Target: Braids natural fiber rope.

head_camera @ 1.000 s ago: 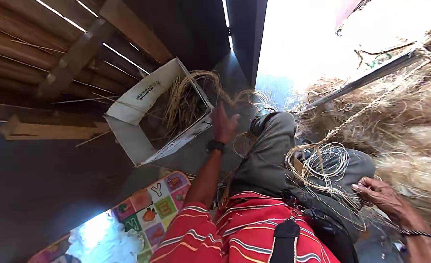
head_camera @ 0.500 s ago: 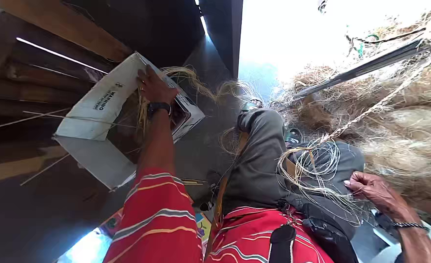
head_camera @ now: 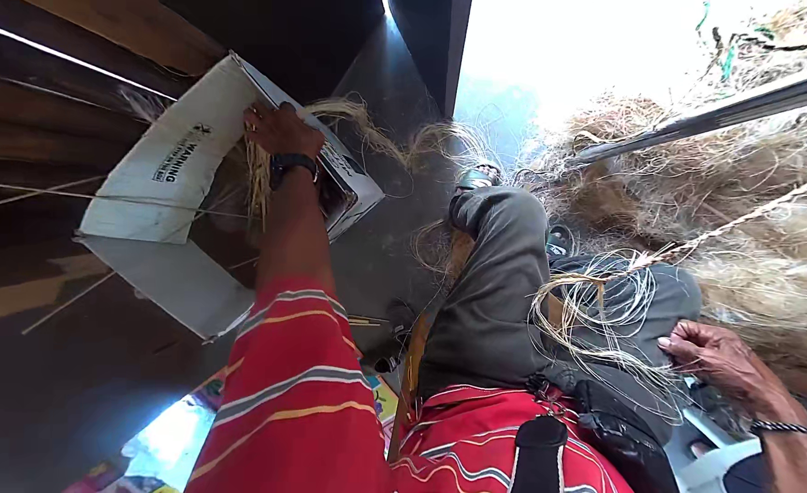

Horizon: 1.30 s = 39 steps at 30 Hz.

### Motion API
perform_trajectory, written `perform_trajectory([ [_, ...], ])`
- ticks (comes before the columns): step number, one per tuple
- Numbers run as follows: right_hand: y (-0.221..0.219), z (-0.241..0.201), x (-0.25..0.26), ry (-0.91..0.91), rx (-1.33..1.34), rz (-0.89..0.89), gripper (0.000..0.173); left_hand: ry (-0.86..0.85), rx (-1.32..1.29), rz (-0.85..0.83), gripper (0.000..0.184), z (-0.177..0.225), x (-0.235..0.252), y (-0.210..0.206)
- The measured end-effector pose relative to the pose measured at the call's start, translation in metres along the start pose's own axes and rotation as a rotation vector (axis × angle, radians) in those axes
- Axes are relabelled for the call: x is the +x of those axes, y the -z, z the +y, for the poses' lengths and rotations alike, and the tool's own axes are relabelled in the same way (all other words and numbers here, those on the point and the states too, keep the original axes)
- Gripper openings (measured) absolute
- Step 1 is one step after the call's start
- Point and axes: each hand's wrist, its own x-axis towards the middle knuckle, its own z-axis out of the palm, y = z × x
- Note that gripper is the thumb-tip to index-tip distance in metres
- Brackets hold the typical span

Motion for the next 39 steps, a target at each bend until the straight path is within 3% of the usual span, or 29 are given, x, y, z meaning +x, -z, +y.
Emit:
perform_trajectory([
  [2,0.000,0.000,0.000,-0.003,-0.008,0.000,0.019,-0.026,-0.007,0.017,0.046,0.000,-0.001,-0.001],
  [5,0.000,0.001,0.001,0.010,-0.006,0.001,0.019,-0.076,-0.078,0.028,0.039,-0.005,-0.005,0.002],
  [14,0.001,0.010,0.004,0.061,0.049,-0.024,0.019,-0.134,-0.487,-0.226,0.048,-0.039,-0.031,0.070],
  [20,-0.001,0.023,0.007,0.141,0.103,-0.027,0.018,-0.127,-0.464,-0.241,0.045,-0.052,-0.050,0.128],
  [28,-0.004,0.030,0.007,0.215,0.121,-0.015,0.019,-0.159,-0.622,-0.181,0.032,-0.046,-0.107,0.207],
  [34,-0.006,0.030,0.003,0.228,-0.017,0.021,0.020,-0.263,-0.629,-0.202,0.025,-0.035,-0.156,0.248],
  [39,0.019,-0.009,-0.008,0.331,-0.442,-0.010,0.015,-0.327,-0.839,-0.336,0.037,-0.027,-0.195,0.270],
])
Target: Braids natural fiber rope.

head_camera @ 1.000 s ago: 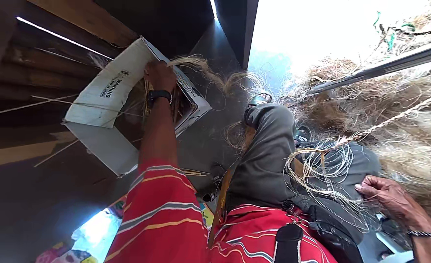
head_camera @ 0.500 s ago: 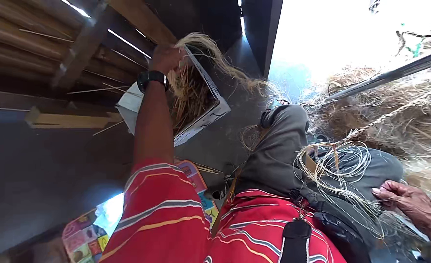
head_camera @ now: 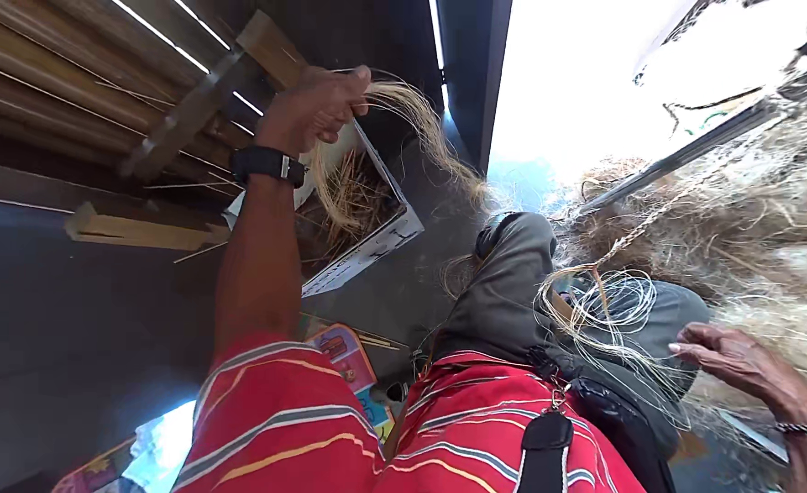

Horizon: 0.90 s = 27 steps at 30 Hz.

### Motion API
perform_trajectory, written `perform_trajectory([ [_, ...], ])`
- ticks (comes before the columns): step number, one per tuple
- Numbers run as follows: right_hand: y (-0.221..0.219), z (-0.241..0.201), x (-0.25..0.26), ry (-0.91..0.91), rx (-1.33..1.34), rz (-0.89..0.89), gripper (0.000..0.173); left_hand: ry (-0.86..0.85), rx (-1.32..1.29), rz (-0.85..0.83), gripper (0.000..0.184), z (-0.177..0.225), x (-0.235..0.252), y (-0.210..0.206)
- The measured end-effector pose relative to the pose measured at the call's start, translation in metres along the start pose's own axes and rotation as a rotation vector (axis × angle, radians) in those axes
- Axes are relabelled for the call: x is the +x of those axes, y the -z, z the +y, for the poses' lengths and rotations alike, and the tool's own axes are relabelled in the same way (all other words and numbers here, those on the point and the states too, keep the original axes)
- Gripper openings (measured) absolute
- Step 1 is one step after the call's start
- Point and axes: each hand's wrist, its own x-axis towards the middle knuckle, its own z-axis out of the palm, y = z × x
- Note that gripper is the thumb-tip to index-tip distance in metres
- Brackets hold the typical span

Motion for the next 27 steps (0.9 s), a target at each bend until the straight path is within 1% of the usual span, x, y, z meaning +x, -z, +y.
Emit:
perform_trajectory([
  [2,0.028,-0.033,-0.002,0.153,-0.046,0.104,0.018,-0.058,-0.051,-0.089,0.035,0.007,-0.010,-0.002],
  [3,0.042,-0.055,-0.004,0.238,-0.035,0.172,0.023,-0.091,-0.052,-0.111,0.032,0.012,-0.015,-0.005],
  [6,0.077,-0.123,-0.006,0.450,-0.014,0.391,0.056,-0.165,0.013,-0.131,0.029,0.031,-0.034,-0.013],
  [9,0.099,-0.189,-0.004,0.561,-0.081,0.517,0.084,-0.203,0.114,-0.093,0.027,0.054,-0.055,-0.024],
  [12,0.102,-0.248,0.000,0.682,-0.111,0.569,0.104,-0.307,0.231,-0.131,0.028,0.077,-0.078,-0.036],
  [14,0.097,-0.285,0.008,0.760,-0.027,0.540,0.112,-0.398,0.290,-0.183,0.029,0.090,-0.089,-0.048],
  [16,0.091,-0.316,0.022,0.842,0.089,0.461,0.117,-0.473,0.305,-0.230,0.029,0.102,-0.096,-0.063],
  [17,0.086,-0.326,0.030,0.894,0.165,0.401,0.114,-0.505,0.297,-0.253,0.029,0.108,-0.098,-0.071],
  [18,0.081,-0.332,0.037,0.966,0.269,0.335,0.100,-0.534,0.287,-0.274,0.030,0.114,-0.100,-0.077],
  [19,0.075,-0.335,0.043,1.040,0.409,0.265,0.077,-0.546,0.273,-0.301,0.031,0.118,-0.100,-0.082],
  [20,0.070,-0.336,0.046,1.086,0.577,0.180,0.044,-0.557,0.244,-0.330,0.031,0.121,-0.098,-0.085],
  [21,0.067,-0.333,0.046,1.079,0.720,0.089,0.020,-0.566,0.213,-0.363,0.030,0.121,-0.093,-0.085],
  [22,0.065,-0.328,0.046,1.054,0.826,0.033,0.012,-0.574,0.172,-0.407,0.028,0.119,-0.087,-0.083],
  [24,0.069,-0.314,0.048,0.997,0.954,0.012,0.018,-0.559,0.072,-0.498,0.026,0.109,-0.073,-0.078],
  [27,0.083,-0.295,0.049,0.887,1.038,0.129,0.022,-0.510,-0.076,-0.541,0.025,0.084,-0.048,-0.072],
])
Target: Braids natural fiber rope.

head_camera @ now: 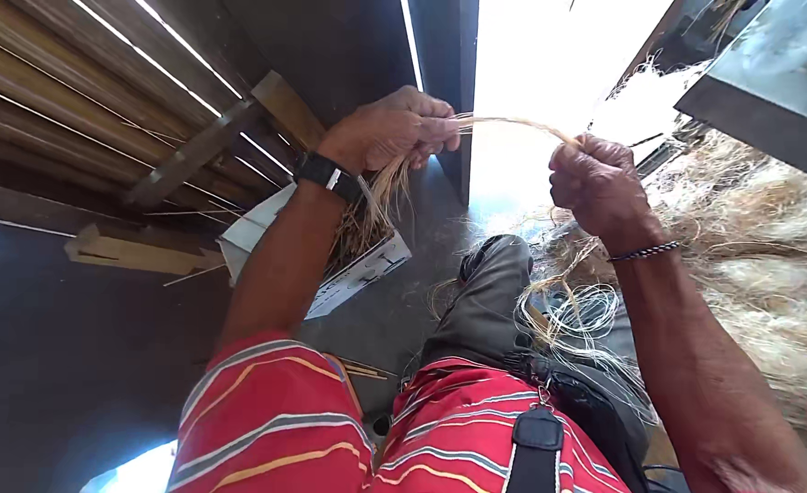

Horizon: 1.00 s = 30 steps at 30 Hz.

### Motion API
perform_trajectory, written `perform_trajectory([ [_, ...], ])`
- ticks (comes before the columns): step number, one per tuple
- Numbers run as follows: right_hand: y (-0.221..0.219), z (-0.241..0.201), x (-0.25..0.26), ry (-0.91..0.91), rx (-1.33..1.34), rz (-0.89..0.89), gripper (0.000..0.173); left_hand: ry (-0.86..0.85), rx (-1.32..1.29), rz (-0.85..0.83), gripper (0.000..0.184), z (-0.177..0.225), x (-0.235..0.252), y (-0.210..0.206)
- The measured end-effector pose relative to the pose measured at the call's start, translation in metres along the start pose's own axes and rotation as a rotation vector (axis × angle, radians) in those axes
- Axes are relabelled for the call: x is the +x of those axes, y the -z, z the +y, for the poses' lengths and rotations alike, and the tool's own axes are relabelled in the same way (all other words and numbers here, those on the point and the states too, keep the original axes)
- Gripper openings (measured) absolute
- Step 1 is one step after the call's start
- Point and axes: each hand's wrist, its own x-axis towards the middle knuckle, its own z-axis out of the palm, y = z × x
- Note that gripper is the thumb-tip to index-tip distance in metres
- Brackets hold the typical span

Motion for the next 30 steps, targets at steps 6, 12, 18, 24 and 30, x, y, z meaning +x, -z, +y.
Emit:
perform_trajectory([
  [6,0.036,0.003,-0.005,-0.097,0.087,0.192,0.030,0.048,-0.093,0.099,0.022,-0.064,-0.012,0.029],
  [12,0.053,0.017,-0.008,-0.213,0.136,0.266,0.032,0.142,-0.173,0.280,0.022,-0.103,-0.040,0.056],
  [18,0.051,0.023,-0.005,-0.334,0.147,0.423,0.030,0.420,0.014,0.808,0.027,-0.132,-0.063,0.061],
  [24,0.043,0.033,-0.002,-0.372,0.164,0.431,0.028,0.408,0.064,0.077,0.024,-0.162,-0.069,-0.053],
  [30,0.029,0.038,-0.007,-0.420,0.138,0.300,0.026,0.130,-0.267,0.020,0.043,-0.144,0.001,-0.167],
])
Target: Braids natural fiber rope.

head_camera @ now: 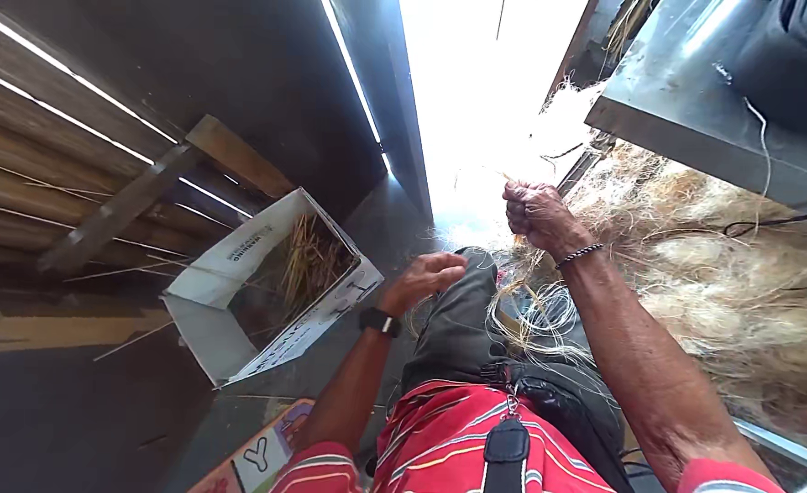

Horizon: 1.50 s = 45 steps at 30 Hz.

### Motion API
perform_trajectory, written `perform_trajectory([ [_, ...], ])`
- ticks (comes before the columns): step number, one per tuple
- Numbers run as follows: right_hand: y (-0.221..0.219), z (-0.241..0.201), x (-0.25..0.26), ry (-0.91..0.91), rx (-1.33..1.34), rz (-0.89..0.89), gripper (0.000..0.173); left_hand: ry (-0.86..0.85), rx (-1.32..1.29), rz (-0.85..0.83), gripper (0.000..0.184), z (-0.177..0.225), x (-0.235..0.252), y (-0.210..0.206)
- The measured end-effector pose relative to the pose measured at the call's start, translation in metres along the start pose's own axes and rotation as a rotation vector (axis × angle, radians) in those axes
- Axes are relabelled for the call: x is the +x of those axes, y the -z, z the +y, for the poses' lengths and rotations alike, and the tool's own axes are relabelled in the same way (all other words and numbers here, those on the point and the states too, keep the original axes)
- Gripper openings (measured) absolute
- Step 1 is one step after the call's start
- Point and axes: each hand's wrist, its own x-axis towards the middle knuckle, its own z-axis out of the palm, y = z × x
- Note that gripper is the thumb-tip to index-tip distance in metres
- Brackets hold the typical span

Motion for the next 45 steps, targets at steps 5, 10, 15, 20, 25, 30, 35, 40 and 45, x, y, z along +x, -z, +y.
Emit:
perform_trajectory([
  [5,-0.008,0.010,-0.016,-0.025,-0.186,-0.103,0.023,-0.124,-0.303,0.192,0.065,0.021,0.048,-0.040],
  [10,-0.017,0.018,-0.028,0.024,-0.710,-0.114,0.024,-0.107,-0.359,0.447,0.044,0.054,0.059,-0.061],
  [15,-0.031,0.019,-0.032,0.144,-0.966,-0.095,0.026,-0.085,-0.373,0.538,0.036,0.061,0.061,-0.061],
  [20,-0.037,0.024,-0.031,0.193,-1.071,-0.086,0.024,-0.098,-0.440,0.550,0.041,0.063,0.051,-0.051],
  [25,-0.038,0.029,-0.030,0.235,-1.119,-0.112,0.023,-0.115,-0.531,0.582,0.040,0.067,0.045,-0.040],
  [30,-0.036,0.034,-0.029,0.290,-1.080,-0.178,0.021,-0.167,-0.545,0.580,0.039,0.065,0.042,-0.034],
  [35,-0.036,0.030,-0.035,0.273,-0.754,-0.314,0.016,-0.251,-0.475,0.540,0.040,0.061,0.041,-0.033],
  [40,-0.033,0.015,-0.045,0.324,-0.754,-0.241,0.039,-0.323,-0.502,0.509,0.032,0.063,0.037,-0.037],
  [45,-0.023,0.010,-0.045,0.370,-0.680,-0.153,0.045,-0.440,-0.537,0.436,0.031,0.062,0.032,-0.036],
])
